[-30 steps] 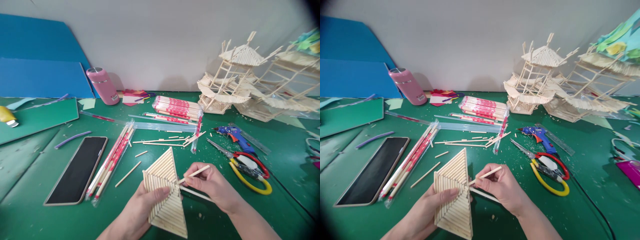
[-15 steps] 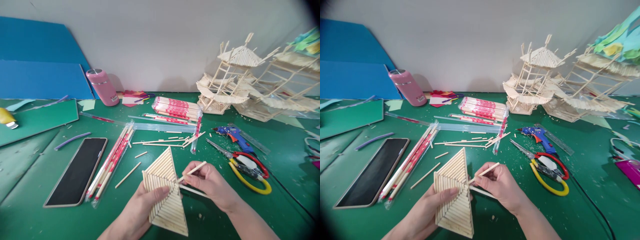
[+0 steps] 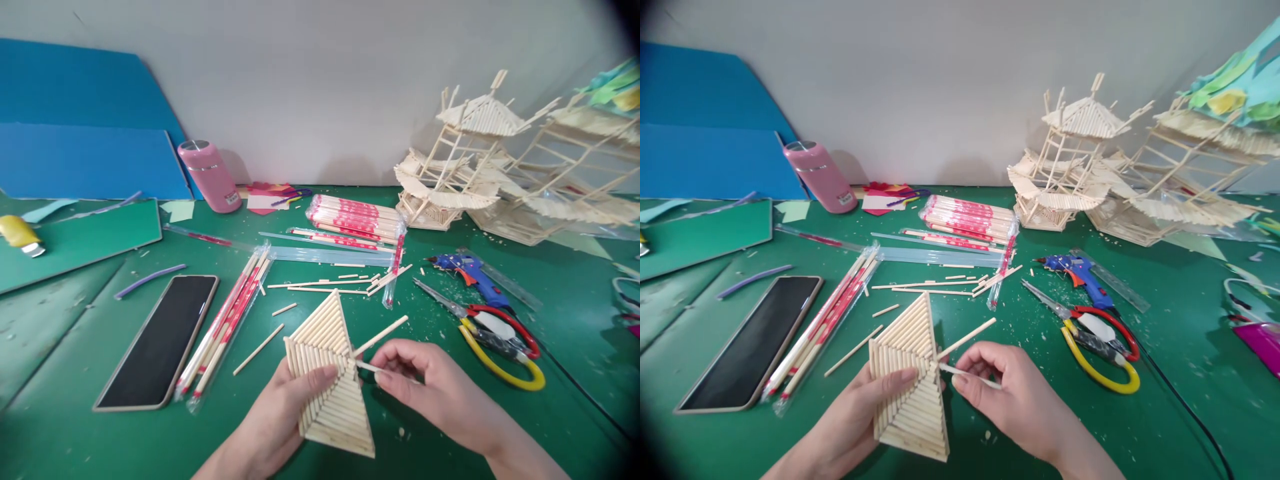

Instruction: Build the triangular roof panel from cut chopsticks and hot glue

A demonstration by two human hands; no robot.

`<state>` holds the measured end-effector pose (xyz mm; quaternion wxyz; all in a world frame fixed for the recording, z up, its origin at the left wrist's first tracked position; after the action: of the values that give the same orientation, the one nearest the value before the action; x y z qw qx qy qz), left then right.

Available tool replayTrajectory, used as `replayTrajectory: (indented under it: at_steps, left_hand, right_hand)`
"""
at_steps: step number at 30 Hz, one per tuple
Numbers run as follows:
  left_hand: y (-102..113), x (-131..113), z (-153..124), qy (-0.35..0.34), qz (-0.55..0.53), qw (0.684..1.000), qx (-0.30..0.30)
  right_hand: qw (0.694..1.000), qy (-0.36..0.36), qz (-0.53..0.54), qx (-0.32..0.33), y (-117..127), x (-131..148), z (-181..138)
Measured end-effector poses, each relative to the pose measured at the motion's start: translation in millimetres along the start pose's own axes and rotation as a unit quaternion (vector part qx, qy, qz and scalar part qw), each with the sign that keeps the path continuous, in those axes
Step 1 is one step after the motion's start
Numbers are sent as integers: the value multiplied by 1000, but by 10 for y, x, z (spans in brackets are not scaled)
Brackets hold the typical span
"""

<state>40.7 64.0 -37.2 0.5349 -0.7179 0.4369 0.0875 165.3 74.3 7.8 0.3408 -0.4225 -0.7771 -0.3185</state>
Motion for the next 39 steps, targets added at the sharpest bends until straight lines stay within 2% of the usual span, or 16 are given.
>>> replayTrajectory:
  at_steps: [6,13,39]
  left_hand:
    - [-5,9,-3,3,-6,1000,-4]
    - [-5,39,-9,7,-1,1000,-4]
    - [32,23,14,5,14,1000,-15]
  right_hand:
    - [998,13,-33,-49,-14,-14,10]
    - [996,20,-42,-71,8,17,11]
    - [996,20,-37,-74,-5,50,35]
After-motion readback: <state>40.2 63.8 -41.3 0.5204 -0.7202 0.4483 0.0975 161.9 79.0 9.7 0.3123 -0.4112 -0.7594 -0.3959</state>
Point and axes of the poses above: each hand's wrist, its own z-axis towards the middle knuckle, its own y-axis out of the back of the hand, x = y × z, the point moved 9 cm from there along z, towards the middle knuckle, and after that the axes turned 12 degrees about -y, right-handed, at the moved point
